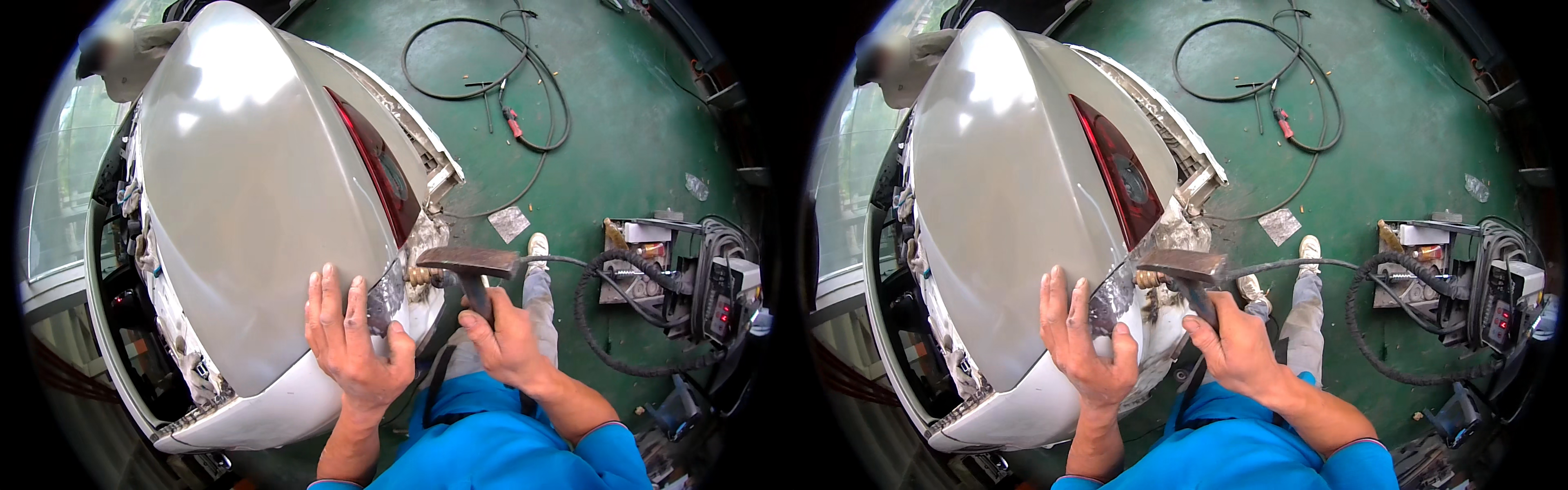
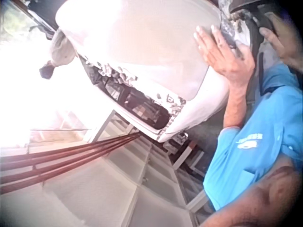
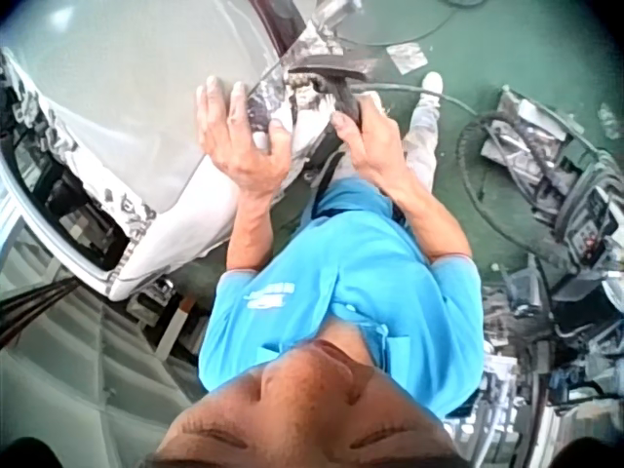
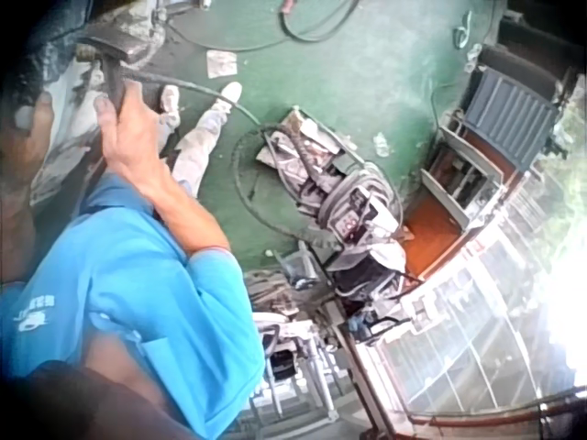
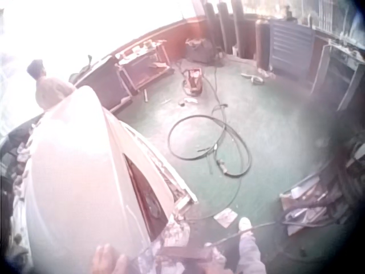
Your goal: The person uses a hammer and a wooden block to repeatedly tap and shape the rear quarter panel and trunk lid of a white car. They frequently pause to feel the surface with their hand, checking for smoothness and alignment while working in a workshop environment.
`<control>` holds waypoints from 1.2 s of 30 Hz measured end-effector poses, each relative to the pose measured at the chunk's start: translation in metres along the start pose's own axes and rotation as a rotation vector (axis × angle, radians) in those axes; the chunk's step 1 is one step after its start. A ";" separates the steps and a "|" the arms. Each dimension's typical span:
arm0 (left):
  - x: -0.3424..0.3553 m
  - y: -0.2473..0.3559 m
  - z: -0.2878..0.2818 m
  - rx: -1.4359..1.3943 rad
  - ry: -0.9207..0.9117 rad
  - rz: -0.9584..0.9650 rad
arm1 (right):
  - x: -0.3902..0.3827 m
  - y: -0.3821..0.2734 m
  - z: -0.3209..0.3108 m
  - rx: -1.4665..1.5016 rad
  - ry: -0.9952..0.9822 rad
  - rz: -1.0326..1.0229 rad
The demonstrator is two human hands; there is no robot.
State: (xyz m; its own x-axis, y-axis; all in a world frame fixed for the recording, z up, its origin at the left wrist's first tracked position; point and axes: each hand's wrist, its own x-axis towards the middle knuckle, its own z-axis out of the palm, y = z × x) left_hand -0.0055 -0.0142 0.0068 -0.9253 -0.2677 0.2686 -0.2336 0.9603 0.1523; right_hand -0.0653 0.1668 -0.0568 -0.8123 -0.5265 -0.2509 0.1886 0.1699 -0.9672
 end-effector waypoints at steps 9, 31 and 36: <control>-0.001 -0.002 -0.002 -0.012 0.001 -0.013 | 0.001 0.000 0.013 -0.057 0.006 -0.027; -0.003 -0.005 -0.004 -0.111 0.043 -0.048 | 0.005 -0.005 0.019 -0.166 -0.026 -0.045; -0.004 -0.005 -0.004 -0.130 0.059 -0.048 | 0.002 -0.009 0.020 -0.079 0.084 -0.008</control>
State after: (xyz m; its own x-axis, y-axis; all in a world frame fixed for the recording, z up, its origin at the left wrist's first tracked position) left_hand 0.0009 -0.0186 0.0088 -0.8941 -0.3209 0.3125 -0.2333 0.9292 0.2868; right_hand -0.0581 0.1476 -0.0495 -0.8579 -0.4567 -0.2356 0.1403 0.2329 -0.9623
